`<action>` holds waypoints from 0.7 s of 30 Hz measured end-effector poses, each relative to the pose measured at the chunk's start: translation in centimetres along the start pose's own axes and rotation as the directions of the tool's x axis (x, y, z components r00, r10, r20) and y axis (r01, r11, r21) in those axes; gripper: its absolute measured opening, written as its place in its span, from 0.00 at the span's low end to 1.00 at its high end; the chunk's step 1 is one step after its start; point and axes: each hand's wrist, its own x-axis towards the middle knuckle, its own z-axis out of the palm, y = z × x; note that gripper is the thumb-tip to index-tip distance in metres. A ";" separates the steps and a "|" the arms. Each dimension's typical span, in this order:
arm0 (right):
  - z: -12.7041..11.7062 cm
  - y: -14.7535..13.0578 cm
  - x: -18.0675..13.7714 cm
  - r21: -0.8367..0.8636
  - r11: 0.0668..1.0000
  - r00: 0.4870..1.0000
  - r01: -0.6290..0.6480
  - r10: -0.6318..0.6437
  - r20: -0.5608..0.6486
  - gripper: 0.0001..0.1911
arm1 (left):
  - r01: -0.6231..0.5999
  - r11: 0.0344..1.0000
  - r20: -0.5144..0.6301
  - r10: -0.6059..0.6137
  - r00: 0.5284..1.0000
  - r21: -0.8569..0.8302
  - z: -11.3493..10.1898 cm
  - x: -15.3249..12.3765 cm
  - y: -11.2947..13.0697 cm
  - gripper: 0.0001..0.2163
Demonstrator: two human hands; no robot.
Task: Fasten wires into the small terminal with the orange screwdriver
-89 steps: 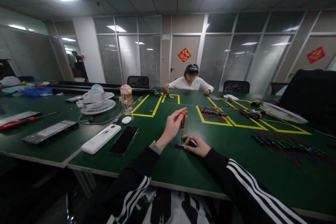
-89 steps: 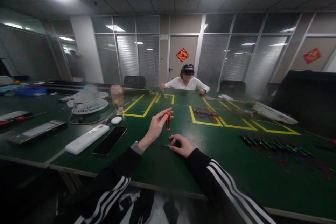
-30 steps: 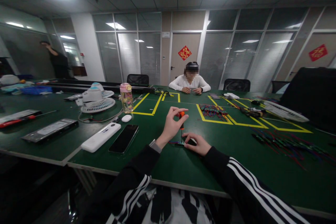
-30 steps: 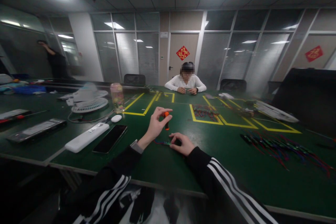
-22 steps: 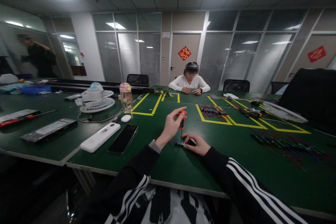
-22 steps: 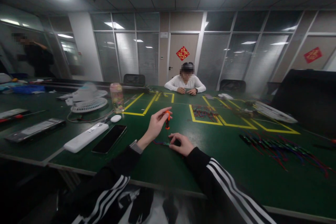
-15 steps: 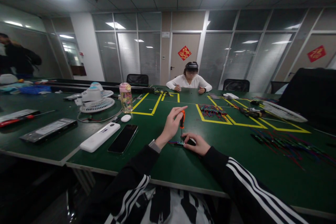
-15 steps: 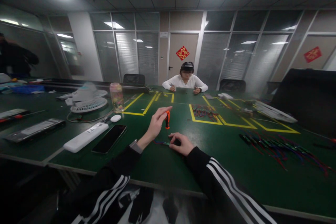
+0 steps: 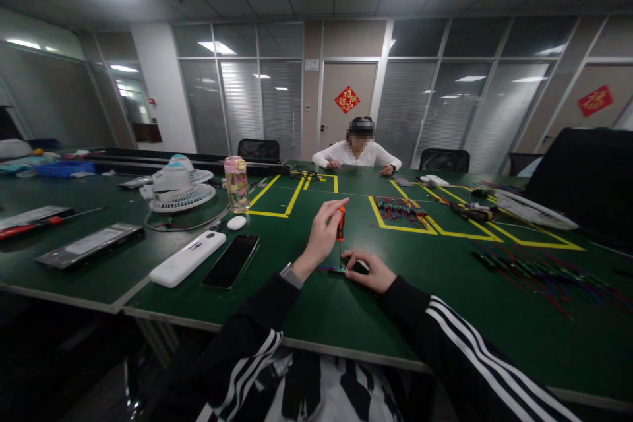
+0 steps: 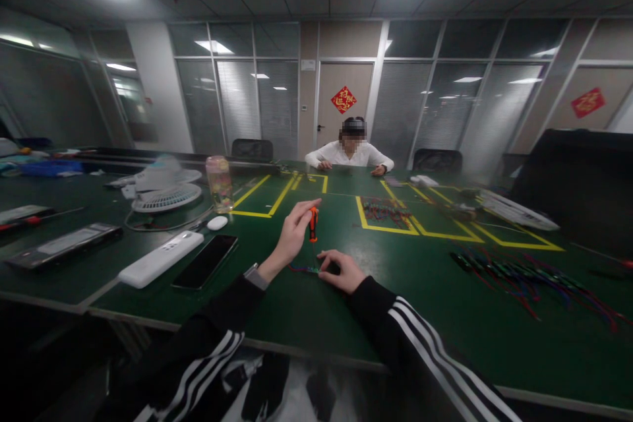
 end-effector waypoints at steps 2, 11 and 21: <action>0.0 0.0 0.0 0.006 1.000 1.000 0.001 -0.001 0.003 0.09 | 0.007 0.999 0.010 -0.006 1.000 -0.042 0.1 0.0 -0.1 0.14; -0.1 0.0 0.0 -0.011 1.000 1.000 0.005 -0.005 0.025 0.07 | -0.016 0.990 -0.072 0.026 0.997 0.141 -0.1 -0.3 0.3 0.12; -0.1 0.0 0.0 -0.006 1.000 1.000 0.002 -0.002 0.024 0.07 | -0.032 0.989 -0.095 0.045 0.994 0.142 0.2 -0.3 0.1 0.11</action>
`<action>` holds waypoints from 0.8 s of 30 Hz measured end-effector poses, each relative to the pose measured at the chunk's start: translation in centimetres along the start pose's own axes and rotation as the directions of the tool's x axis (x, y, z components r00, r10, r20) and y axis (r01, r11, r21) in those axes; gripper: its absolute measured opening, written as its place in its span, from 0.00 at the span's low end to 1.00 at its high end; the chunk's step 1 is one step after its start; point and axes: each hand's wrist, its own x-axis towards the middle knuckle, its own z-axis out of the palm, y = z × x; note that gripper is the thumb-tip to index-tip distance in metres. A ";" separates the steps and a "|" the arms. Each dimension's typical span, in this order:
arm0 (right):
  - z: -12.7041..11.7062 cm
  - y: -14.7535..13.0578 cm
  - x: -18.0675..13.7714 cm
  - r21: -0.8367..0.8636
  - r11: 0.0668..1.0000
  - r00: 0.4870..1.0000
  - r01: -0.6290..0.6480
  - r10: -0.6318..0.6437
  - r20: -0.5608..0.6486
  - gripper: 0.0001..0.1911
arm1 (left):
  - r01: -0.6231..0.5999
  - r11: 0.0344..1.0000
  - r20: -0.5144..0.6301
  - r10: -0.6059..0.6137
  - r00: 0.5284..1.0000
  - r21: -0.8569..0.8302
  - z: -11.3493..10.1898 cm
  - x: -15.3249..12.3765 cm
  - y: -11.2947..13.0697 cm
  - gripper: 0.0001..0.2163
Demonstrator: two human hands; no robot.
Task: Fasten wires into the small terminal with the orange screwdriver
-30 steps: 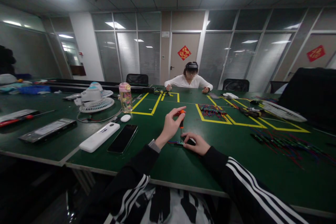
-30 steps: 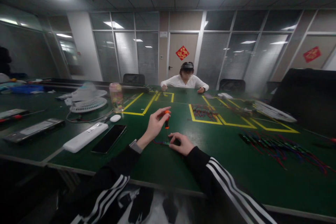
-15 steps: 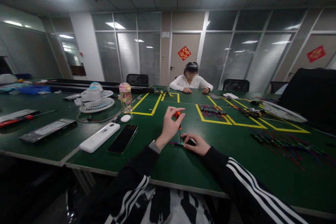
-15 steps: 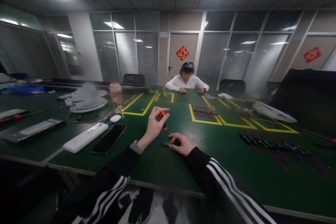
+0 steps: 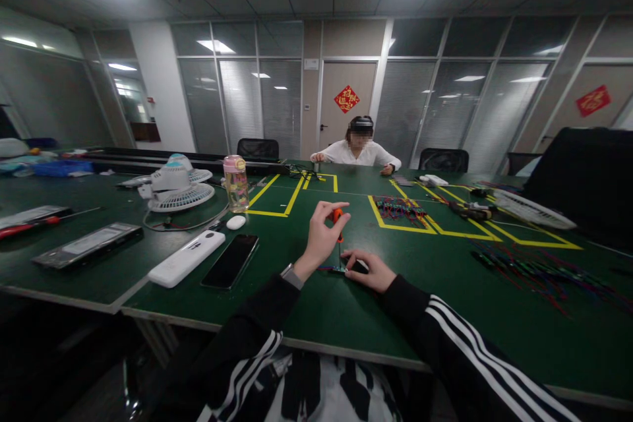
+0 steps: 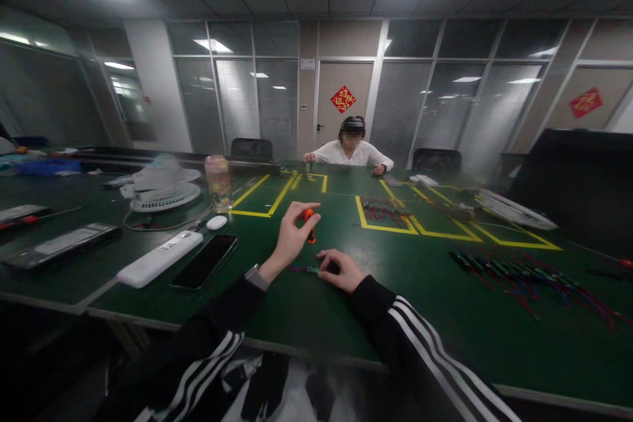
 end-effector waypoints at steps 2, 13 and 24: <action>0.0 0.0 0.0 -0.002 1.000 1.000 0.002 -0.002 -0.001 0.07 | -0.008 1.000 0.014 0.008 1.000 0.017 -0.1 -0.1 0.1 0.11; -0.1 0.0 0.0 0.001 1.000 1.000 0.017 -0.017 -0.004 0.08 | -0.027 0.999 0.055 0.028 0.998 -0.019 0.0 -0.2 0.3 0.11; -0.1 0.0 0.0 0.008 1.000 1.000 0.008 -0.008 -0.011 0.08 | 0.002 0.995 0.080 0.006 0.997 -0.099 0.1 -0.2 0.1 0.14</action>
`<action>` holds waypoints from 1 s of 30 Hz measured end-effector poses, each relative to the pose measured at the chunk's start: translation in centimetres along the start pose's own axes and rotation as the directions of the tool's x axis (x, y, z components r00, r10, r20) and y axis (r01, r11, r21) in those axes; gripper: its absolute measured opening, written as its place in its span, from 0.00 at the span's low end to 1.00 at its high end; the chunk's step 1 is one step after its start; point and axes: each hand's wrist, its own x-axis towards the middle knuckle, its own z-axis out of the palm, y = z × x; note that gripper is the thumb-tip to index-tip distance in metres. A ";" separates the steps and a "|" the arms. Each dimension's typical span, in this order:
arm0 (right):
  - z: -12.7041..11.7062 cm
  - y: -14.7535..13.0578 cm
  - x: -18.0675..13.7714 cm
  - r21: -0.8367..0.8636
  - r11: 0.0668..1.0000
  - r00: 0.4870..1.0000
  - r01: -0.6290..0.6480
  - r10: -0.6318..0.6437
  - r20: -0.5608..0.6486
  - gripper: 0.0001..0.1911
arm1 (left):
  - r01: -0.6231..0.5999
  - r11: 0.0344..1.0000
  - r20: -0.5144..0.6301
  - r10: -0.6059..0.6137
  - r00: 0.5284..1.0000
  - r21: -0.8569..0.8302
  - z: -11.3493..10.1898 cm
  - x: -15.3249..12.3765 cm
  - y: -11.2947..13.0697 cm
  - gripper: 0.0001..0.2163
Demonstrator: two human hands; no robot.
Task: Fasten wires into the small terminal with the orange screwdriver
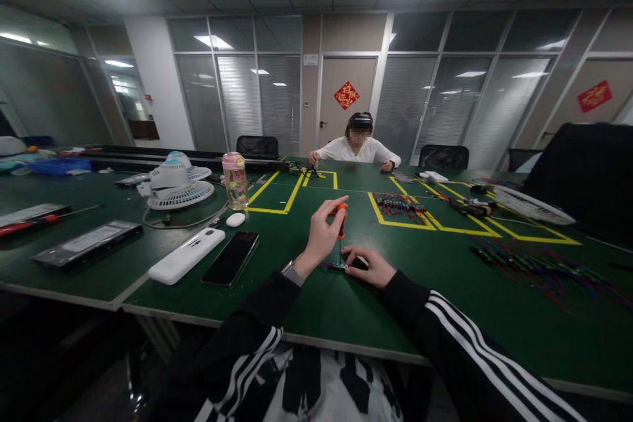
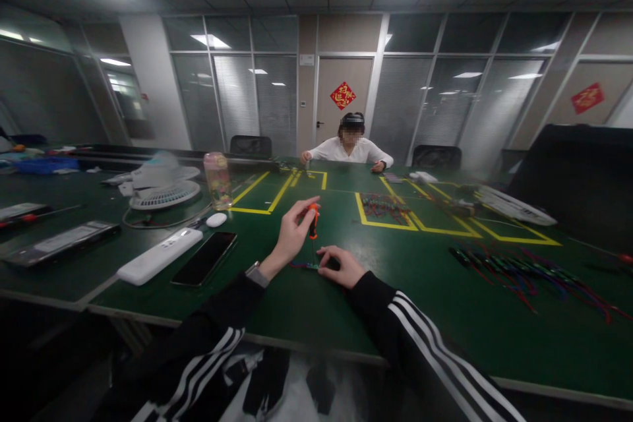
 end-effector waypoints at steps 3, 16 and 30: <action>-0.1 0.0 0.0 -0.016 1.000 1.000 0.010 -0.010 0.008 0.07 | -0.039 0.993 -0.045 0.044 0.998 0.109 -0.1 0.0 0.2 0.10; 0.0 -0.1 0.0 -0.015 1.000 1.000 0.001 -0.001 0.009 0.07 | -0.015 0.996 -0.048 0.019 0.999 0.091 0.0 0.0 0.0 0.11; -0.1 -0.3 0.0 -0.019 1.000 1.000 0.003 -0.003 -0.003 0.07 | -0.003 0.994 0.013 0.002 1.000 0.112 -0.1 -0.1 0.4 0.13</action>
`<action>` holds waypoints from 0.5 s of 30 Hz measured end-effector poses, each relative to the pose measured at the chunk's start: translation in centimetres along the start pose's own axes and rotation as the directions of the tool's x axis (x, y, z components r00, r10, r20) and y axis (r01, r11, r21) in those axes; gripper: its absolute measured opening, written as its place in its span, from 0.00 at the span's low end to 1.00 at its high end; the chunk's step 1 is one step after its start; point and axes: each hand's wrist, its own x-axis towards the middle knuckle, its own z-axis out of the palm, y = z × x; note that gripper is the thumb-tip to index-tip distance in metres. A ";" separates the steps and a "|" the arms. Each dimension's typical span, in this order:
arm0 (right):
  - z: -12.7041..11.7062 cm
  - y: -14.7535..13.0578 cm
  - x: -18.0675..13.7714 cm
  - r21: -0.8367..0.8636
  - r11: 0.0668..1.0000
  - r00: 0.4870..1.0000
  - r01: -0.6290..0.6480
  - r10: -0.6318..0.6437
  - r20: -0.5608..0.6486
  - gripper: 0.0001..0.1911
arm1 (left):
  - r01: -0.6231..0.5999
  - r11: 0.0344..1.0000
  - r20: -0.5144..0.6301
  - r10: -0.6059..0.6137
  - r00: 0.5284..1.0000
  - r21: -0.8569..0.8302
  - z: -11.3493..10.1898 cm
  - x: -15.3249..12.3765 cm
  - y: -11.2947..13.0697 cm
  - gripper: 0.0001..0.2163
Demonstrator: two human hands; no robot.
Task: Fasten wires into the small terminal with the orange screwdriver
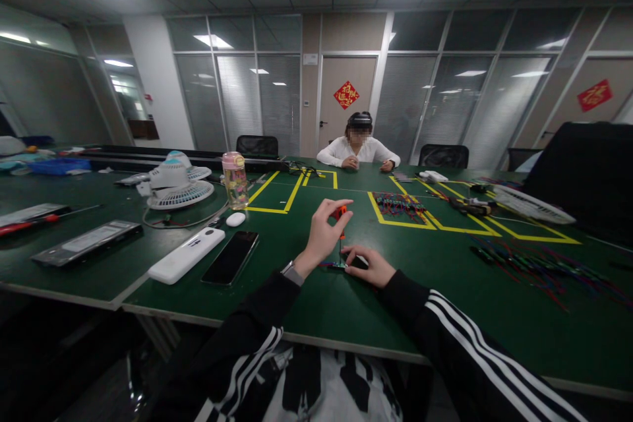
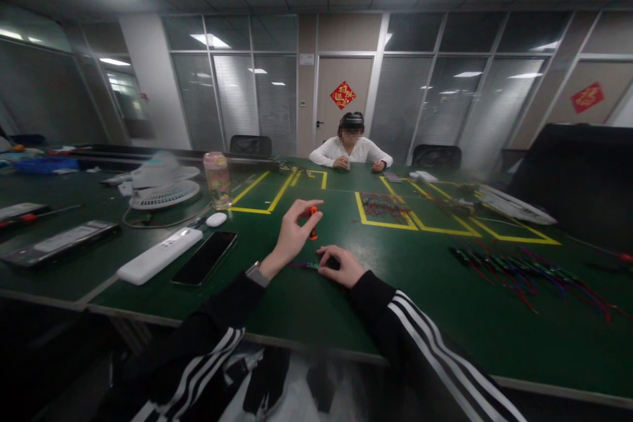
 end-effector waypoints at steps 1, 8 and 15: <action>0.0 0.1 0.0 0.002 1.000 1.000 0.001 -0.001 -0.001 0.08 | -0.009 0.999 0.002 0.008 1.000 0.035 0.0 0.0 0.0 0.12; 0.1 0.2 0.0 0.002 1.000 1.000 -0.006 0.006 0.016 0.07 | 0.012 0.994 0.073 -0.004 0.997 -0.111 0.1 0.1 -0.8 0.17; 0.1 0.2 0.0 0.007 1.000 1.000 -0.011 0.011 0.004 0.07 | -0.043 0.999 -0.025 0.044 0.999 0.029 -0.1 0.0 -0.2 0.11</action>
